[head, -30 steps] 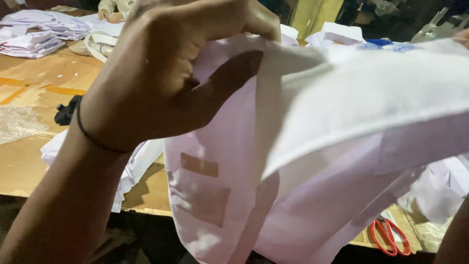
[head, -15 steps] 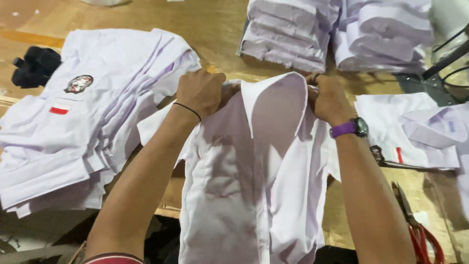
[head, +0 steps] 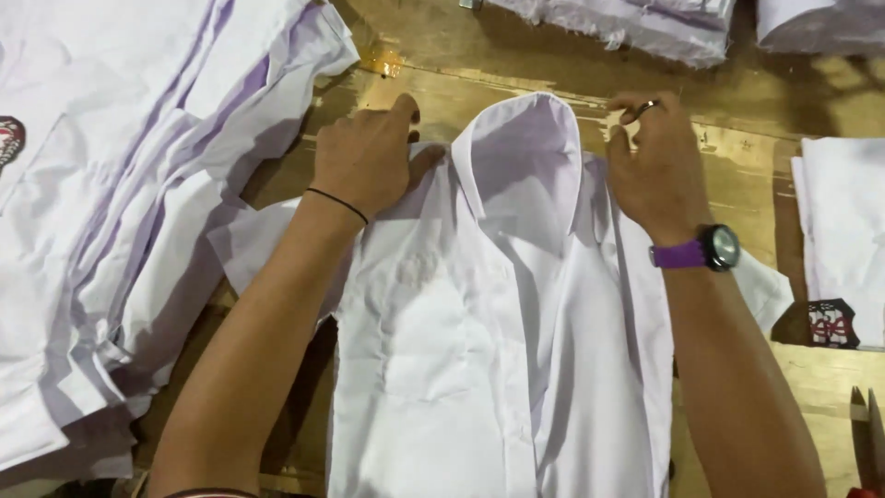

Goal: A worker in a sewing factory is seen smoothing, inspecting, and folding white school shirts on a wooden workbench.

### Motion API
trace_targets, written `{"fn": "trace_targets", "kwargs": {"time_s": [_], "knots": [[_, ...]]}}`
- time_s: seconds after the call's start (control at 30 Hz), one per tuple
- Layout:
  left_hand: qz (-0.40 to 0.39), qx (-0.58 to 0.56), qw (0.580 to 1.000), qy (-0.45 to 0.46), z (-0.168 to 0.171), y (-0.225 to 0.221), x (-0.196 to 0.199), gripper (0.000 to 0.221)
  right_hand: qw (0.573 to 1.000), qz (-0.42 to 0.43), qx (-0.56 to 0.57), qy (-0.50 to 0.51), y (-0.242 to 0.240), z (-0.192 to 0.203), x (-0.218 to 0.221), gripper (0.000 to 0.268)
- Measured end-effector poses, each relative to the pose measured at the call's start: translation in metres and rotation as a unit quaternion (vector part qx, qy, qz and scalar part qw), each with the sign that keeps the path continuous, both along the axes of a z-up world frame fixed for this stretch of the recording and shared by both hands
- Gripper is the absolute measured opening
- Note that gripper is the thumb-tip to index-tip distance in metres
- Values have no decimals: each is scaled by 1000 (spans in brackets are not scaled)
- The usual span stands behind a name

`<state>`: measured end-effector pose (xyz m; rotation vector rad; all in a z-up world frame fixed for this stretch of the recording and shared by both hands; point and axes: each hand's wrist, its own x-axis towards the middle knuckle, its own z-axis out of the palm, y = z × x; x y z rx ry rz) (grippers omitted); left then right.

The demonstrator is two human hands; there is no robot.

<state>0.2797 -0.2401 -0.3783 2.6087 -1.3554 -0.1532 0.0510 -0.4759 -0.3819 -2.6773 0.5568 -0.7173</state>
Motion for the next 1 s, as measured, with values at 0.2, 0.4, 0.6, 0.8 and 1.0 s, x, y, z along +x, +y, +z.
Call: {"fn": "trace_targets", "kwargs": {"time_s": [0.2,0.4,0.6,0.8,1.0], "knots": [[-150,-255,950,-99,60,33,-46,55,948,-91,-14,306,79,76,-19,88],[-225,-243,895,298,61,35,-133,49,964,-60,194,169,72,75,-14,51],[-81,-117,890,433,46,1,-159,68,926,-156,328,98,52,97,-24,20],[-8,-59,753,655,58,-22,-164,90,815,-49,564,-124,15,62,-24,15],[19,-134,792,595,59,-6,-168,61,758,-72,630,-154,20,48,-9,17]]}}
